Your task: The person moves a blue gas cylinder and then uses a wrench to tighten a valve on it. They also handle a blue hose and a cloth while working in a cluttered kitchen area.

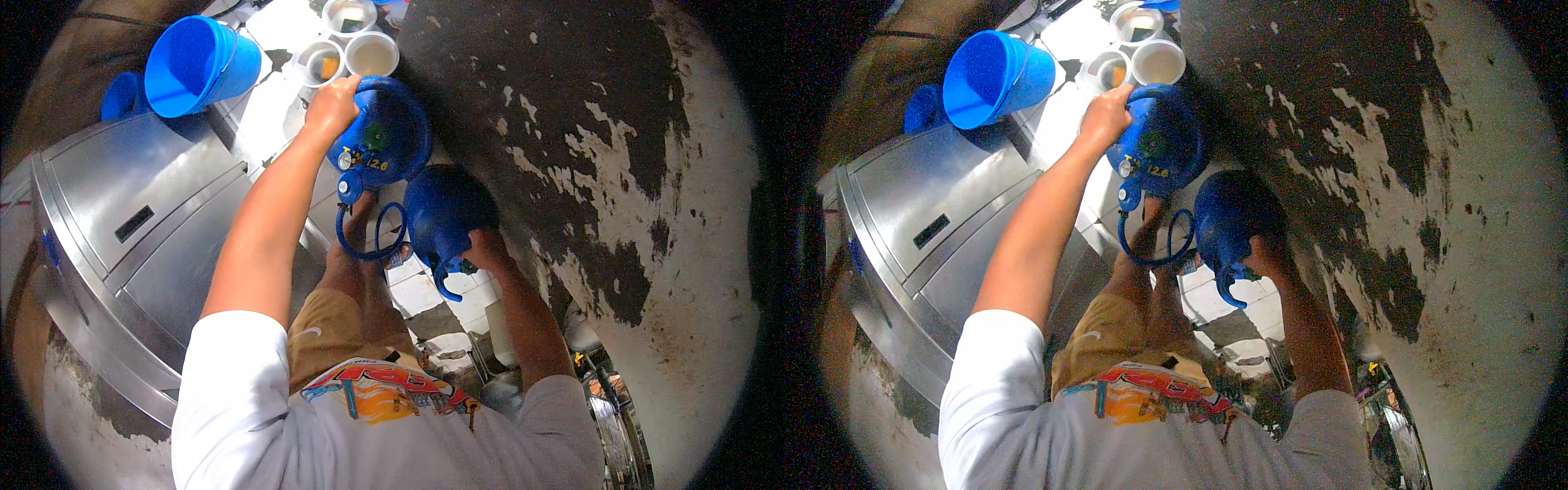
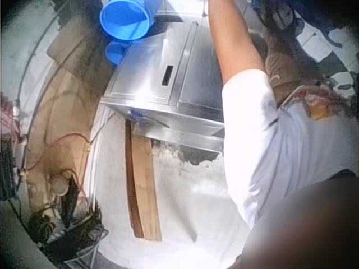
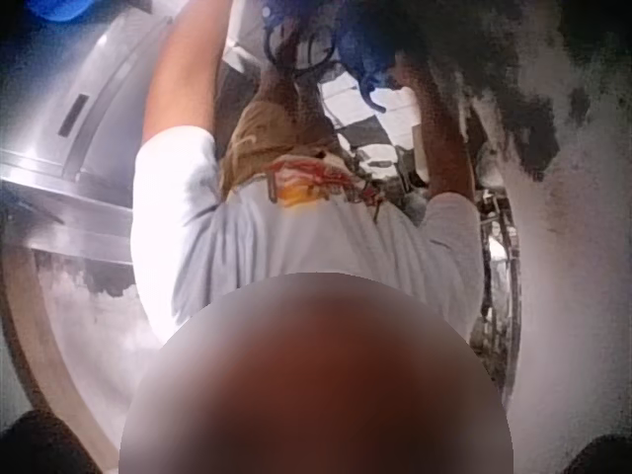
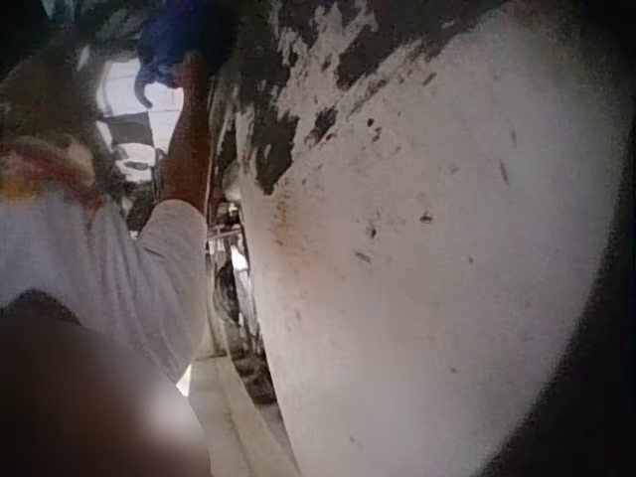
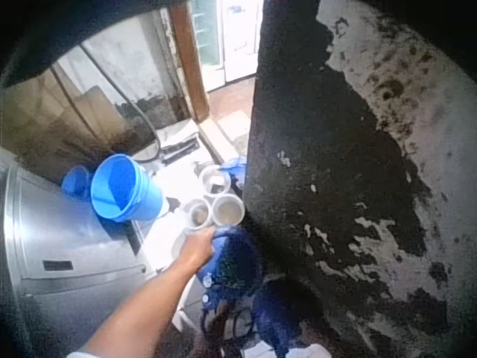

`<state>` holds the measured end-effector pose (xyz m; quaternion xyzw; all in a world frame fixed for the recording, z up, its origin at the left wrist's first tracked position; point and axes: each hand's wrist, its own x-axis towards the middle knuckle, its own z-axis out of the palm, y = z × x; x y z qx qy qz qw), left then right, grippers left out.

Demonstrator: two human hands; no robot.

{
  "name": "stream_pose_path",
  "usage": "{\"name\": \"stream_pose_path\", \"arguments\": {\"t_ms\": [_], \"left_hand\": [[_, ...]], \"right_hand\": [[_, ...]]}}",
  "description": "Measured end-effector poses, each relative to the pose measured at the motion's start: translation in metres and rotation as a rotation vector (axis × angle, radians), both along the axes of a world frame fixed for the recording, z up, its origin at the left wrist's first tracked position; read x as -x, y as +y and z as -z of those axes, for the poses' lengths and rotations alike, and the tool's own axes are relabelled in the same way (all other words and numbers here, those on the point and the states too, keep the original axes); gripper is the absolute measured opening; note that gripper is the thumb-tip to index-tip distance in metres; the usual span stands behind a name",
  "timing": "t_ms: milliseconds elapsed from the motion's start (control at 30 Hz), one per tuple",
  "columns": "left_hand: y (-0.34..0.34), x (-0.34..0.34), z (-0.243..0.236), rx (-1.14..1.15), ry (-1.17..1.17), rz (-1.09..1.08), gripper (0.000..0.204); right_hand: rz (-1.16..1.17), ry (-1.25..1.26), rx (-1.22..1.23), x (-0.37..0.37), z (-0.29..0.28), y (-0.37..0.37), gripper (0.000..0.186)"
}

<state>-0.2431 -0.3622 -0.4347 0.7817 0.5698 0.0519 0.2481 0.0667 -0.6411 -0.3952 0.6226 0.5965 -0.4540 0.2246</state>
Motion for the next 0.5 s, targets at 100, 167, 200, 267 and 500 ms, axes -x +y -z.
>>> {"name": "stream_pose_path", "arguments": {"t_ms": [100,167,200,267,500], "left_hand": [[-0.005,0.006,-0.001,-0.016,-0.016,0.052,0.026],[-0.004,0.01,-0.004,0.025,0.027,0.057,0.025],[-0.005,0.01,-0.006,0.051,0.041,0.066,0.024],[-0.008,0.013,-0.008,0.058,0.027,0.083,0.025],[-0.007,0.019,-0.006,0.043,0.06,0.053,0.021]], "right_hand": [[-0.002,0.014,-0.017,0.01,-0.006,0.018,0.05],[0.029,0.0,-0.026,0.016,-0.006,0.027,0.051],[0.048,0.014,-0.07,0.015,-0.002,0.026,0.052],[0.087,0.04,-0.16,0.009,0.008,0.024,0.053],[0.131,-0.052,-0.155,0.007,0.017,0.036,0.059]]}}
